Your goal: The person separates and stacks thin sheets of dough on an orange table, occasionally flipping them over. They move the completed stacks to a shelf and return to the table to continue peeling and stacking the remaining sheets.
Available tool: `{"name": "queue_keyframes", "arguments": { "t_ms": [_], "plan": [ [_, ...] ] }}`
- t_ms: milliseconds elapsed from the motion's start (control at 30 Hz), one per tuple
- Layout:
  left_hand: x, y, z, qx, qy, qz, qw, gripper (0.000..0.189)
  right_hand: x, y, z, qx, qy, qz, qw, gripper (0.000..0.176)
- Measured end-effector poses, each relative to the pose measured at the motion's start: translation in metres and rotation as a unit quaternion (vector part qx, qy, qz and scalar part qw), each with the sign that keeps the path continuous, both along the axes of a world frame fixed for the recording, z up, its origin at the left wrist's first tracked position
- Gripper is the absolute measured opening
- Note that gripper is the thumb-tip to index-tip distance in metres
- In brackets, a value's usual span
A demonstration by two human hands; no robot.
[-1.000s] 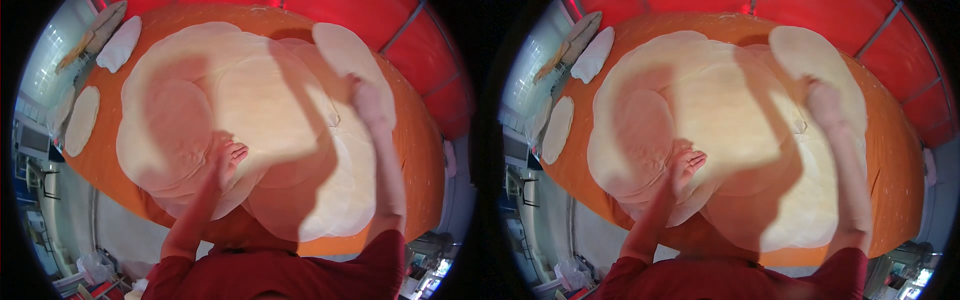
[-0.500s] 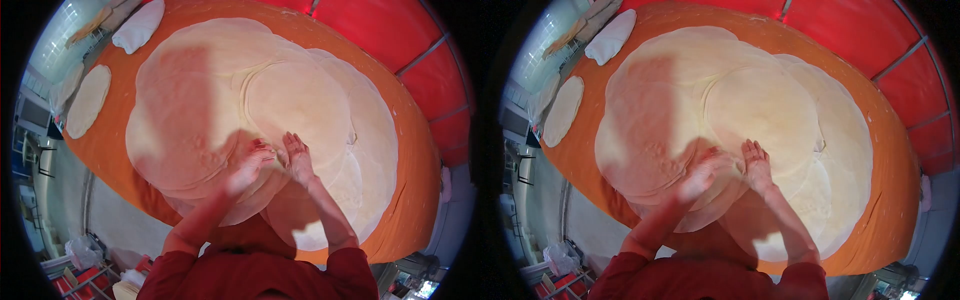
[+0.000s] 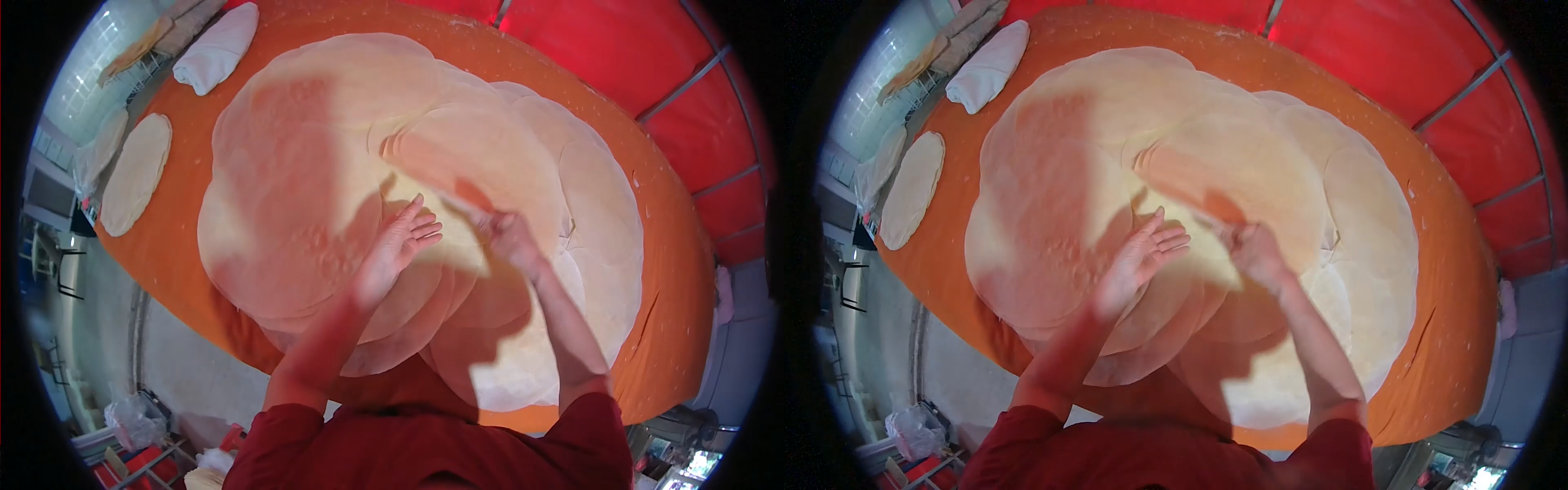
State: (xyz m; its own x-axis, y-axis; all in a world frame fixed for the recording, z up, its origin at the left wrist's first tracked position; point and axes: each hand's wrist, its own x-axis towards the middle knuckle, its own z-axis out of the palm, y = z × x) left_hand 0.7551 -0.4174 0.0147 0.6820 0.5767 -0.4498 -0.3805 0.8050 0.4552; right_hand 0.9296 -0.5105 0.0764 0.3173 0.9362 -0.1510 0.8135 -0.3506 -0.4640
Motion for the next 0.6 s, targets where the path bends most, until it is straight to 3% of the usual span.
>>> {"name": "queue_keyframes", "arguments": {
  "t_ms": [33,133,267,333,367,467,500,567,600],
  "plan": [
    [0.004,0.003,0.003,-0.044,-0.005,0.011,0.999,0.036,-0.003,-0.007,-0.034,0.116,0.069,0.042,0.990,0.032],
    [0.011,0.011,-0.022,0.010,-0.029,-0.021,0.999,0.035,-0.001,-0.011,-0.067,0.127,0.318,-0.051,0.938,0.027],
    [0.013,0.010,-0.024,0.018,-0.074,-0.017,0.997,0.032,0.000,-0.005,-0.041,0.007,0.337,-0.084,0.938,0.027],
    [0.016,0.008,-0.038,0.022,-0.040,0.016,0.999,0.027,0.012,-0.004,-0.055,0.197,0.397,-0.115,0.889,0.028],
    [0.015,0.006,-0.036,0.025,-0.041,0.020,0.999,0.027,0.026,0.001,-0.043,0.198,0.397,-0.109,0.890,0.028],
    [0.010,0.001,-0.022,0.049,0.053,0.047,0.996,0.026,0.069,0.017,0.054,0.306,0.232,-0.061,0.921,0.023],
    [0.011,0.000,-0.018,0.036,0.039,0.049,0.997,0.028,0.046,0.016,0.104,0.289,0.062,-0.055,0.954,0.021],
    [0.009,-0.001,-0.012,0.026,0.023,0.049,0.998,0.029,0.009,0.023,0.133,0.265,-0.112,-0.049,0.956,0.020],
    [0.008,-0.002,-0.010,0.039,0.017,0.041,0.998,0.030,0.002,0.026,0.121,0.275,-0.152,-0.021,0.949,0.018]
  ]
}}
